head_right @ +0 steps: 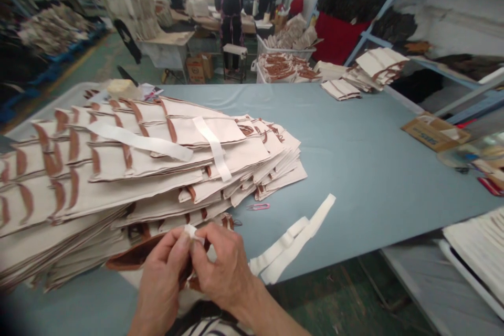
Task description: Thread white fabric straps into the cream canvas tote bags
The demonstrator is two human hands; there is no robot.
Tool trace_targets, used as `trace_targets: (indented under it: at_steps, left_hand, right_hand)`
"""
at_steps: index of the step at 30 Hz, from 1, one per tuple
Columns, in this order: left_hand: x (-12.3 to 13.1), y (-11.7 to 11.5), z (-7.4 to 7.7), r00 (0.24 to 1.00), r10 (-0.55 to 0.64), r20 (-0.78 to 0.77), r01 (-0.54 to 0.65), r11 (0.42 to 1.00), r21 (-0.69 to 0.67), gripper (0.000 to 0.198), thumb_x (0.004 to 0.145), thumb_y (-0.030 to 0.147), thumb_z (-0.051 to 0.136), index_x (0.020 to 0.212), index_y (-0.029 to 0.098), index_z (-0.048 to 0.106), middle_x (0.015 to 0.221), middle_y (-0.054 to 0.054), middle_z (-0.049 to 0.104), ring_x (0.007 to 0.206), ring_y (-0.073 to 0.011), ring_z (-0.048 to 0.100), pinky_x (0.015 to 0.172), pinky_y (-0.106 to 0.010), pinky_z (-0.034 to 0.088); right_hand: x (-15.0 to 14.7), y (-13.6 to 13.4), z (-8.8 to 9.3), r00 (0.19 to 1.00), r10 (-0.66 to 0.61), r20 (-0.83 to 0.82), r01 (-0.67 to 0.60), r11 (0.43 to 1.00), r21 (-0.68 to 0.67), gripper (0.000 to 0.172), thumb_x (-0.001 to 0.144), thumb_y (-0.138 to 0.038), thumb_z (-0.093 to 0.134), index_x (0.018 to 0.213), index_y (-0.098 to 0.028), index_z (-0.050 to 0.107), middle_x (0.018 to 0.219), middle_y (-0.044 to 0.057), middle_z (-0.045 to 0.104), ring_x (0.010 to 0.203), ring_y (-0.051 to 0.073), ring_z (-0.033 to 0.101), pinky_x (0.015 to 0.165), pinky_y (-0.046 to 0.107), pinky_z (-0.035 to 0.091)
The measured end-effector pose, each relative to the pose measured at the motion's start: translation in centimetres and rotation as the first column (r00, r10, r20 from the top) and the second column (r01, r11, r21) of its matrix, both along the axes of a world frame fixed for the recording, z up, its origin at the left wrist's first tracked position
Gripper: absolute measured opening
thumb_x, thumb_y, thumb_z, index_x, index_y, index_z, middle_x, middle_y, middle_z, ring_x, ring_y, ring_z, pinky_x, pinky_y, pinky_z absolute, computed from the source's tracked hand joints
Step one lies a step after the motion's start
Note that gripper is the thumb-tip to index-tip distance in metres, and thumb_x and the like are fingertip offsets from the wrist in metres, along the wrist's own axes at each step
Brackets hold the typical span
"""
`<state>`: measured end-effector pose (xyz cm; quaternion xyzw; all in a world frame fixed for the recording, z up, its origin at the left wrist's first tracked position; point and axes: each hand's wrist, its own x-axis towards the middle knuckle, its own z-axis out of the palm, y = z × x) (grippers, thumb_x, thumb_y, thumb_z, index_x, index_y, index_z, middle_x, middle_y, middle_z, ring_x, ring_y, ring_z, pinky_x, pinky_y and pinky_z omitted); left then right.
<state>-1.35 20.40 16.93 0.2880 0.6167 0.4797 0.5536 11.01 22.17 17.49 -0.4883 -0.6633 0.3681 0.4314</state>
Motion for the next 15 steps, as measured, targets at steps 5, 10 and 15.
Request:
trace_targets:
  at_steps: [5,10,15]
  left_hand:
    - [0.4,0.3,0.0,0.997,0.045,0.063,-0.042,0.998,-0.051,0.054,0.073,0.068,0.082,0.079,0.018,0.063,0.059,0.006,0.054,0.047,-0.0081,0.043,0.044,-0.018,0.038]
    - [-0.7,0.5,-0.3,0.980,0.189,0.063,-0.186,0.981,-0.053,0.054,0.076,0.068,0.081,0.076,0.020,0.054,0.053,0.011,0.045,0.044,-0.0057,0.037,0.039,-0.014,0.031]
    - [-3.1,0.9,-0.6,0.947,0.321,0.000,-0.321,0.946,-0.044,0.049,0.074,0.063,0.085,0.083,0.022,0.060,0.054,0.011,0.051,0.047,-0.0086,0.050,0.044,-0.015,0.045]
  right_hand:
    - [0.1,-0.3,-0.3,0.999,0.009,-0.037,-0.010,1.000,-0.007,0.027,0.100,-0.030,0.050,0.077,-0.022,0.061,0.070,0.001,0.064,0.065,0.014,0.057,0.065,0.027,0.047]
    - [2.5,-0.2,-1.4,0.837,-0.204,-0.507,0.018,0.938,-0.347,0.031,0.097,-0.044,0.063,0.079,-0.018,0.062,0.066,-0.001,0.062,0.061,0.014,0.057,0.061,0.025,0.049]
    - [7.2,0.9,-2.1,0.582,-0.457,-0.672,0.217,0.884,-0.414,0.033,0.088,-0.050,0.070,0.077,-0.020,0.061,0.063,-0.003,0.058,0.055,0.013,0.053,0.054,0.026,0.051]
